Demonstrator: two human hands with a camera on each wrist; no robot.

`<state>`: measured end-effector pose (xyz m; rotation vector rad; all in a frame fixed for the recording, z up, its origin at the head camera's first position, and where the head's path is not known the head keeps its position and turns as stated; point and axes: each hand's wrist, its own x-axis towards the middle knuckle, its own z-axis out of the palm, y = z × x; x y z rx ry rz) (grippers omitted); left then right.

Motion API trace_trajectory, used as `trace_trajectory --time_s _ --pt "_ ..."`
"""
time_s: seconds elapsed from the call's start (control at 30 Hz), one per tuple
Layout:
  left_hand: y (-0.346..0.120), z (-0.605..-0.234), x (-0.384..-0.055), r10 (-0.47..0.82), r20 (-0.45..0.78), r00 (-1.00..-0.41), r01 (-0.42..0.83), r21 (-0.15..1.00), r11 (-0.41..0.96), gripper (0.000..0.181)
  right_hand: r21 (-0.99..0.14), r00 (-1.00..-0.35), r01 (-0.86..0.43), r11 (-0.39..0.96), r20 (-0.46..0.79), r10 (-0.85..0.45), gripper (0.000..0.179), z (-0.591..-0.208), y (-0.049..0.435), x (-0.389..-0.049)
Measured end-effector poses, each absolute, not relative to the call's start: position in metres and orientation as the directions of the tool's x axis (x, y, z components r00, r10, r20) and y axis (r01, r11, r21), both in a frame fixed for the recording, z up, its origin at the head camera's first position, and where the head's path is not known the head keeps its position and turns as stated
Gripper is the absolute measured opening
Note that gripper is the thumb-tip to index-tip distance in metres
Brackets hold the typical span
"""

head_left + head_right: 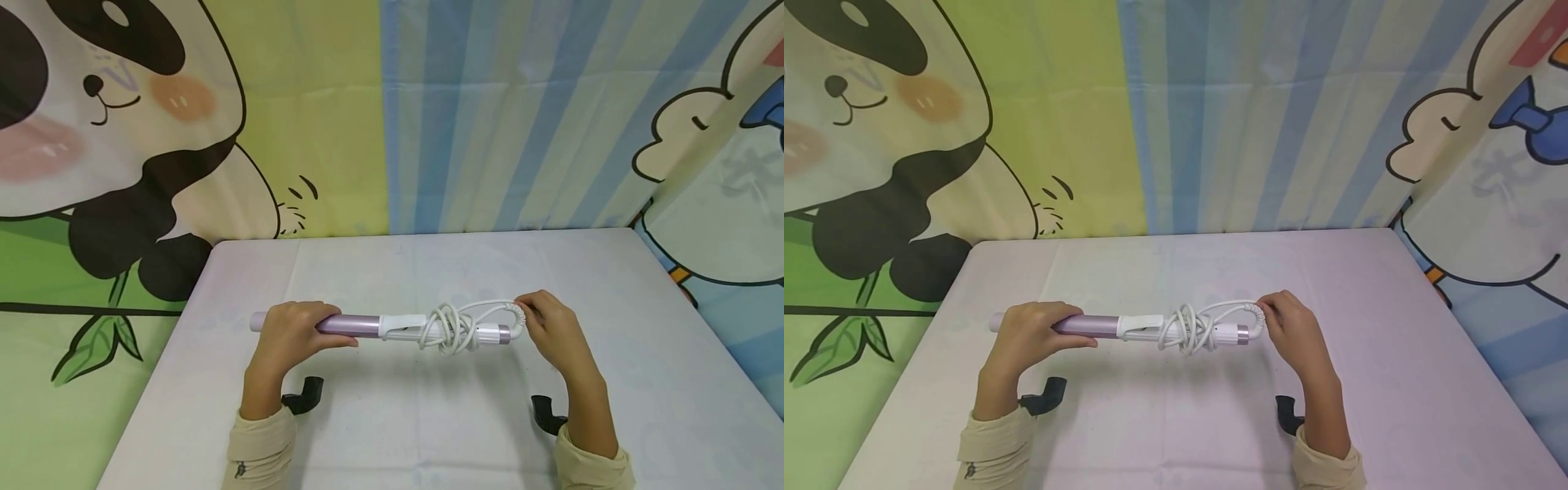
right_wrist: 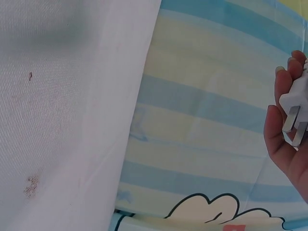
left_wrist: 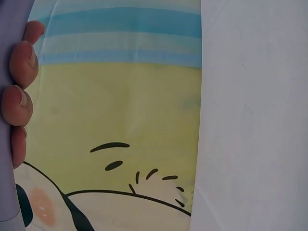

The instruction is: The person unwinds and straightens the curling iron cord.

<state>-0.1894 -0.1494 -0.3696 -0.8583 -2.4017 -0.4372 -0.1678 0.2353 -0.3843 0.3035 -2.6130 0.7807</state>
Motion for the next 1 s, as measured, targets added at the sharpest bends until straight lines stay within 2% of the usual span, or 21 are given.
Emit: trace_trajectory --time_s 0.17,0.4,0.5,0.83,1.0 --pt "-0.15 -0.37 -0.189 0.471 0.601 -0.645 0.658 0.124 0.743 0.042 -0.49 -0.916 -0.297 0.82 0.388 -0.1 0.01 -0.384 0.234 -0.168" --pt "-0.152 -0.369 -0.189 0.451 0.619 -0.642 0.649 0.127 0.75 0.042 -0.538 -0.971 -0.213 0.815 0.212 -0.114 0.014 -0.382 0.232 -0.168" --pt "-0.152 -0.369 -0.189 0.442 0.627 -0.642 0.641 0.122 0.758 0.043 -0.548 -0.977 -0.2 0.812 0.178 -0.12 0.011 -0.381 0.231 -0.168" --pt "-0.151 -0.367 -0.189 0.427 0.608 -0.67 0.604 0.111 0.789 0.044 -0.531 -0.962 -0.249 0.81 0.232 -0.143 0.008 -0.377 0.229 -0.164" --pt "-0.151 -0.366 -0.188 0.41 0.587 -0.698 0.58 0.128 0.805 0.045 -0.504 -0.962 -0.221 0.835 0.253 -0.102 0.018 -0.367 0.226 -0.157"
